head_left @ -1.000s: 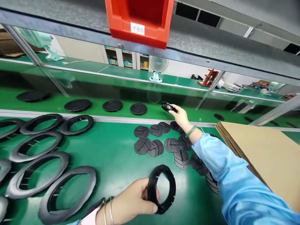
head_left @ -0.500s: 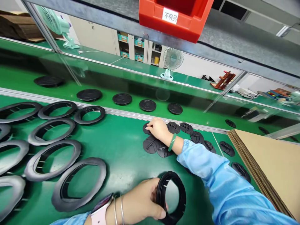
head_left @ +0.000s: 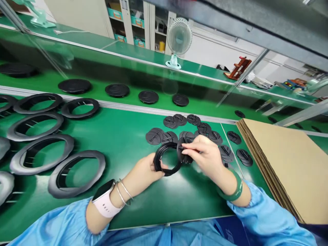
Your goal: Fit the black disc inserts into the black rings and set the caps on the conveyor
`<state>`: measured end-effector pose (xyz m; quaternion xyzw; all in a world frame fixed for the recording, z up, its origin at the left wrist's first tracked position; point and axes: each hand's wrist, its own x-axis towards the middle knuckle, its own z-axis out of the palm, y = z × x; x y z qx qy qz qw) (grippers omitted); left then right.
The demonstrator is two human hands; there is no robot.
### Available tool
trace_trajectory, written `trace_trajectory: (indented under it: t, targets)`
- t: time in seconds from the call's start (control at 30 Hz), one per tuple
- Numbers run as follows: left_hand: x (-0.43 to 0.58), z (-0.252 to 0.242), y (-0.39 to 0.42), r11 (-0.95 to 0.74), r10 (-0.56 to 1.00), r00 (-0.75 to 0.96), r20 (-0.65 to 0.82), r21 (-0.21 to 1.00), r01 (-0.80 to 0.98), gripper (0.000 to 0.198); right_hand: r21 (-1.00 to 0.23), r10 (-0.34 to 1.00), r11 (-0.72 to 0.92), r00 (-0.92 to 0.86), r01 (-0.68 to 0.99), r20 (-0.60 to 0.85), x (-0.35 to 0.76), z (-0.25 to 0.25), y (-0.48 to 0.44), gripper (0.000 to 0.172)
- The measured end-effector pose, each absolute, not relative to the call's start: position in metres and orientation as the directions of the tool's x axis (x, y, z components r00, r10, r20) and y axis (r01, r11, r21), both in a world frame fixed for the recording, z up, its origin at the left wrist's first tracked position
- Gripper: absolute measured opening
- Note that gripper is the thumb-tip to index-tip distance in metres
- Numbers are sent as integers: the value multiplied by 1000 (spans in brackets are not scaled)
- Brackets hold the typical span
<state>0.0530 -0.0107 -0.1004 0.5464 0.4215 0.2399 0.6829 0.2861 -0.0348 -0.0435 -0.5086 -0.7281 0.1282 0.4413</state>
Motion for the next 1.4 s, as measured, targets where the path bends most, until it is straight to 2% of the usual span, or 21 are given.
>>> trace_trajectory:
  t: [0.13, 0.27, 0.4, 0.6, 0.83, 1.07, 1.4]
  targets:
    - [62, -103, -18, 237, 811, 521, -265, 964, 123, 47, -440, 744, 584, -233, 682, 626, 277, -71, -53, 15]
    - [64, -107, -23, 207, 830, 482, -281, 957, 203, 49, -293, 692, 612, -317, 735, 649, 267, -87, -48, 18]
    - [65, -111, -23, 233, 850, 422, -315, 944, 235, 57, -216, 696, 587, -351, 780, 626, 266, -91, -47, 19]
    - [66, -107, -25, 266, 836, 428, -342, 936, 229, 59, -126, 691, 579, -402, 805, 601, 265, -91, -49, 19]
    - [67, -103, -25, 258, 845, 409, -345, 932, 254, 53, -132, 726, 564, -414, 815, 548, 263, -91, -49, 21]
    - [65, -103, -26, 215, 829, 463, -314, 943, 256, 46, -254, 785, 558, -402, 790, 471, 268, -92, -47, 30]
    - [65, -100, -25, 195, 817, 484, -313, 941, 278, 44, -348, 785, 574, -377, 741, 492, 271, -93, -49, 22]
